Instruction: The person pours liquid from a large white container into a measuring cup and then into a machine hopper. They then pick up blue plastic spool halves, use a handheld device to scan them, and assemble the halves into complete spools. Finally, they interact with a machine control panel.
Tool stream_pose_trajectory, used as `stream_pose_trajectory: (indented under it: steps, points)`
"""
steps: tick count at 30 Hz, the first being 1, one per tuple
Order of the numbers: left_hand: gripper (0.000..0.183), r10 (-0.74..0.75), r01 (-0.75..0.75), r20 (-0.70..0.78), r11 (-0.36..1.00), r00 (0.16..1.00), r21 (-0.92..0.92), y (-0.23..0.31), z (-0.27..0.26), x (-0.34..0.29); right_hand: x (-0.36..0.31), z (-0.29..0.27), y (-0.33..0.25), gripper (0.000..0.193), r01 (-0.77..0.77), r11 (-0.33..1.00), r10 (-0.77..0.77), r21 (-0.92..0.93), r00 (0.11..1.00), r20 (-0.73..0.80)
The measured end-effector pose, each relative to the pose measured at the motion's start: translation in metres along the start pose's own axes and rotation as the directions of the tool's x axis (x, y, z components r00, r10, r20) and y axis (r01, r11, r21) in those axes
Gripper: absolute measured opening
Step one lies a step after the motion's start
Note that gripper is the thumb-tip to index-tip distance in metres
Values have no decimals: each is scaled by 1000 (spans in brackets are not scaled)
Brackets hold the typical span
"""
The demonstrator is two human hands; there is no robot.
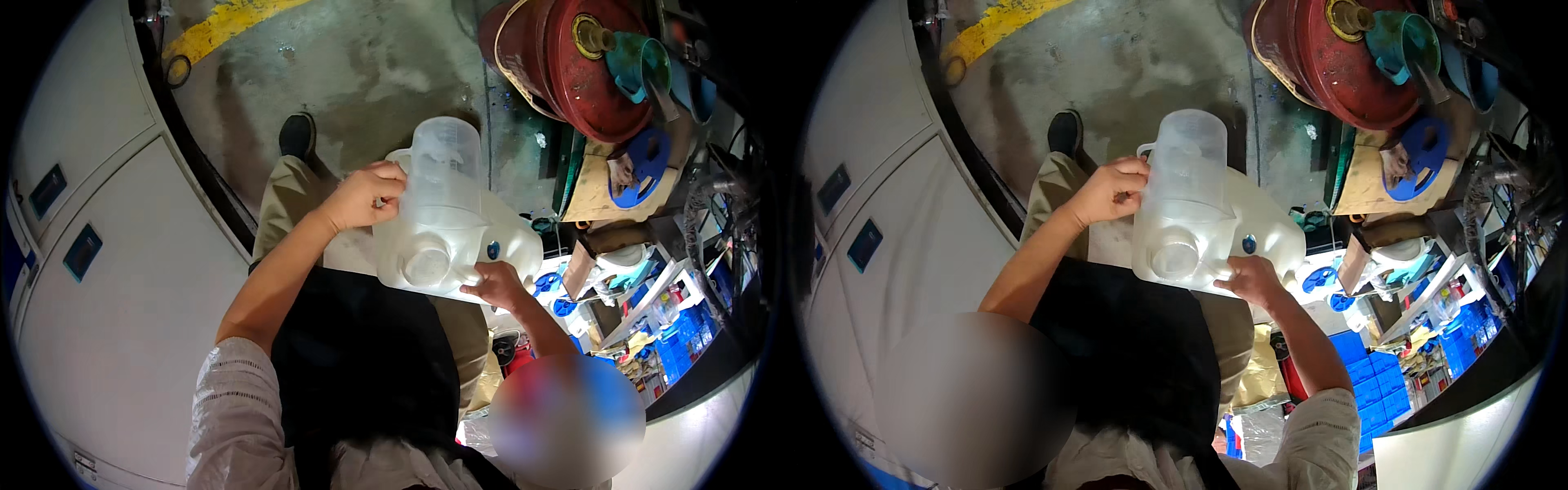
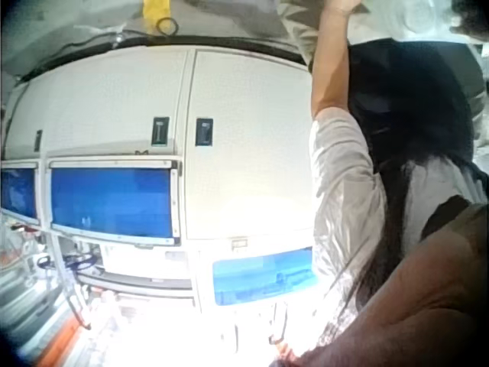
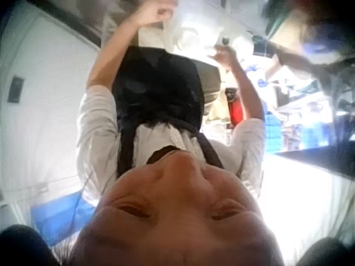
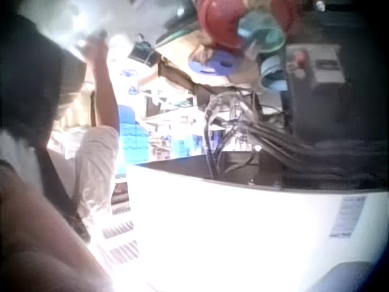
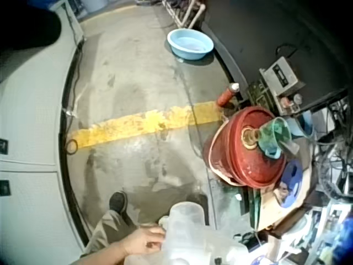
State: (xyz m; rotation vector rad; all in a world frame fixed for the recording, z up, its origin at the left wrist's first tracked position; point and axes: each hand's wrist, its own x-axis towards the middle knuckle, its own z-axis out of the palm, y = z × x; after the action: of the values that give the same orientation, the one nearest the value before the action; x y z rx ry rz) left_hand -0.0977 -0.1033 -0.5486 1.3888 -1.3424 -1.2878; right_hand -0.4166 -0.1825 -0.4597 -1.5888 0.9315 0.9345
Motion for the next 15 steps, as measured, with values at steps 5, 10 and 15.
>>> stream_pose_trajectory:
  steps: [5,10,15]
  points:
    - [7,78,-79,10,996,997,32,-8,-28,46,16,-55,-4,39,-50,998,48,22,995,82]
    - [9,70,-73,84,997,994,29,-13,-51,93,44,-92,15,43,2,997,-7,82,998,60]
    - [14,6,-4,151,1000,988,-17,-24,-60,132,70,-133,23,39,104,993,-110,59,989,97]
